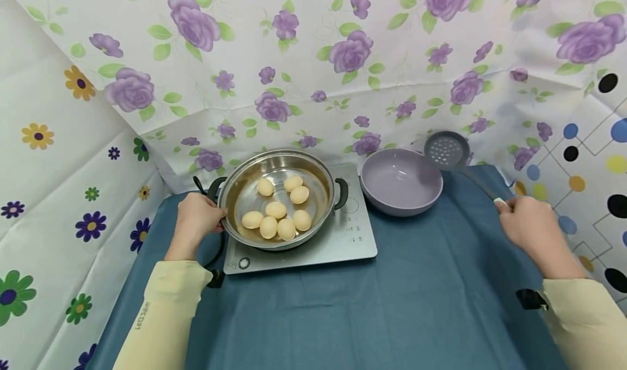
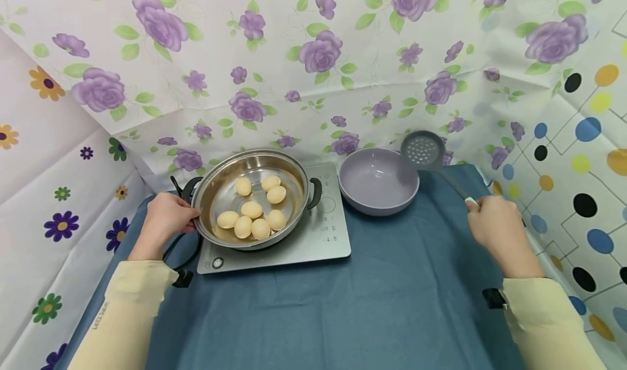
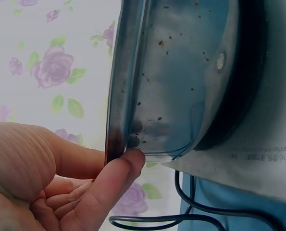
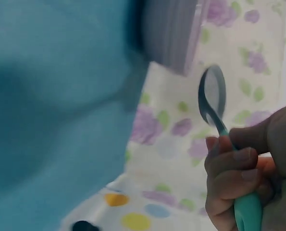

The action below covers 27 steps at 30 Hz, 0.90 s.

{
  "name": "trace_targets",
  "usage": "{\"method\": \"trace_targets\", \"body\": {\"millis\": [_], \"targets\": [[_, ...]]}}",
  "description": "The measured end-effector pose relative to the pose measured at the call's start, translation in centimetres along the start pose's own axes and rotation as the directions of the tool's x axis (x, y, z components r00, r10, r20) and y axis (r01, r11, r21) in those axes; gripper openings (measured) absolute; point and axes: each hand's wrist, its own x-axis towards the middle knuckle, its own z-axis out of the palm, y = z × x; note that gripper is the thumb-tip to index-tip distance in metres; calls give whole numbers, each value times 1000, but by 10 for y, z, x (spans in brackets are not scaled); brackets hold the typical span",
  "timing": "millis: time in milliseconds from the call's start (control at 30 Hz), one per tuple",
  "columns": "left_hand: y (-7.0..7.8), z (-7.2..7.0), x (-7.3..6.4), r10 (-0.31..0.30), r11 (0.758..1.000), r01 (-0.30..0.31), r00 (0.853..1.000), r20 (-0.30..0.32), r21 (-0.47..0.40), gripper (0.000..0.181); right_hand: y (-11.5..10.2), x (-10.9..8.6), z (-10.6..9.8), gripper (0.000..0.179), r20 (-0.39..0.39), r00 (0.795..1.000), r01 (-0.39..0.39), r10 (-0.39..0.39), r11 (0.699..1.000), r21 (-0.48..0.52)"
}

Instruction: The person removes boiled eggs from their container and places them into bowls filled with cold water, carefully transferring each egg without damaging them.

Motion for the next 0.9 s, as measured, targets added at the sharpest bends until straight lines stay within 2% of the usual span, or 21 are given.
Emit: {"method": "trace_targets", "body": {"millis": [133, 233, 400, 600, 733, 900], "targets": [[-1, -1, 0, -8, 1000, 8, 1000, 18, -12, 25, -17, 6, -12, 56, 84, 993, 79, -78, 997, -10], [-1, -2, 1, -13, 999, 14, 999, 44, -31, 26, -31, 12, -19, 55, 115, 985, 132, -130, 991, -11], [0, -3, 1, -29, 999, 32, 997, 71, -38, 25, -57, 21, -29, 51, 123, 976, 181, -179, 984, -5], [4, -5, 4, -46, 999, 44, 996, 70, 22, 24, -93, 31, -37, 42, 113, 958, 270, -265, 962, -38], [8, -4, 5, -33, 997, 29, 997, 71, 69, 24, -120, 37, -42, 37, 103, 938, 338, -330, 938, -72], [13, -2, 4, -17, 993, 11, 999, 45, 115, 26, -159, 43, -44, 28, 73, 901, 434, -427, 891, -133]]}}
